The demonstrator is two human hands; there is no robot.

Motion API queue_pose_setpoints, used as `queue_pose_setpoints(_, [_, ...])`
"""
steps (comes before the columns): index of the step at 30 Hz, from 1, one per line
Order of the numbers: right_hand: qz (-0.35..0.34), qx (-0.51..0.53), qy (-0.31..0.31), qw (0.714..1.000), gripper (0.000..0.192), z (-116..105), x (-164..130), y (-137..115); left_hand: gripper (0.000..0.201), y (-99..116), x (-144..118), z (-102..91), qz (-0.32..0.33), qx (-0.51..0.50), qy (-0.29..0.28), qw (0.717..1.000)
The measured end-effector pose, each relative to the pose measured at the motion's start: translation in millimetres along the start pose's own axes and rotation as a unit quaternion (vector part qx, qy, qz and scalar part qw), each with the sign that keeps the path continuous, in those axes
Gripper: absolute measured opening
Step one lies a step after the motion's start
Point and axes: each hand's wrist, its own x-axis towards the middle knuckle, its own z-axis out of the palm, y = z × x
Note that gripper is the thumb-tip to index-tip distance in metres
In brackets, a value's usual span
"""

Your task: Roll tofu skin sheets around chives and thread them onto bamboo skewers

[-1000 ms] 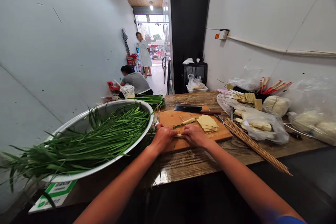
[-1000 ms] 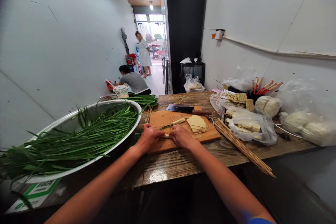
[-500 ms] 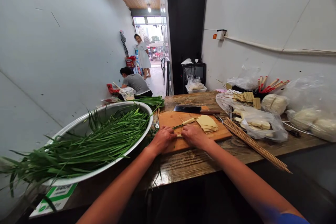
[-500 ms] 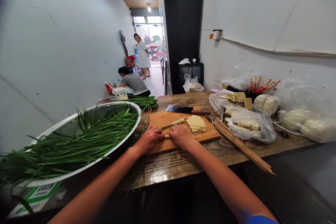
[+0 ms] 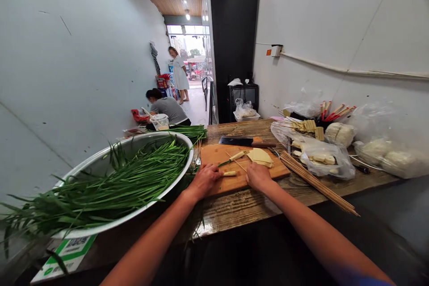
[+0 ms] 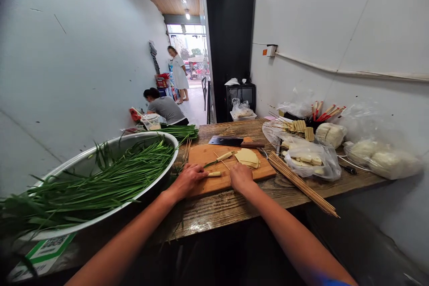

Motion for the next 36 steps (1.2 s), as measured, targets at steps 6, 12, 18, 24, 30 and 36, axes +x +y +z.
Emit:
queue_pose_setpoints(6, [0.028, 0.067, 0.007, 0.997, 0.032, 4, 27, -4, 0.03, 0, 1, 5.7, -0.001, -0.008, 0.004, 1.0])
queue_pose_setpoints(12, [-0.008, 0.194, 0.057, 0.979, 0.029, 7, 38, -1, 0.034, -6, 4, 14.3, 0.01, -0.043, 0.027, 0.999])
queue_pose_setpoints(18, [-0.029, 0.378, 0.227, 0.897, 0.035, -3, -33, 6, 0.032, -17, 3, 21.4, -0.002, -0.098, 0.051, 0.994])
queue_pose_setpoints(24, [0.032, 0.499, 0.207, 0.841, 0.038, 22, -138, -6, 0.027, -22, 6, 22.1, -0.008, -0.123, 0.068, 0.99])
queue_pose_setpoints(30, [0.029, 0.557, 0.201, 0.805, 0.03, 70, -191, -30, 0.025, -22, 6, 19.9, 0.018, -0.155, 0.057, 0.986])
queue_pose_setpoints(36, [-0.027, 0.522, 0.151, 0.839, 0.032, 69, -165, -43, 0.021, -27, 5, 21.8, -0.028, -0.19, 0.068, 0.979])
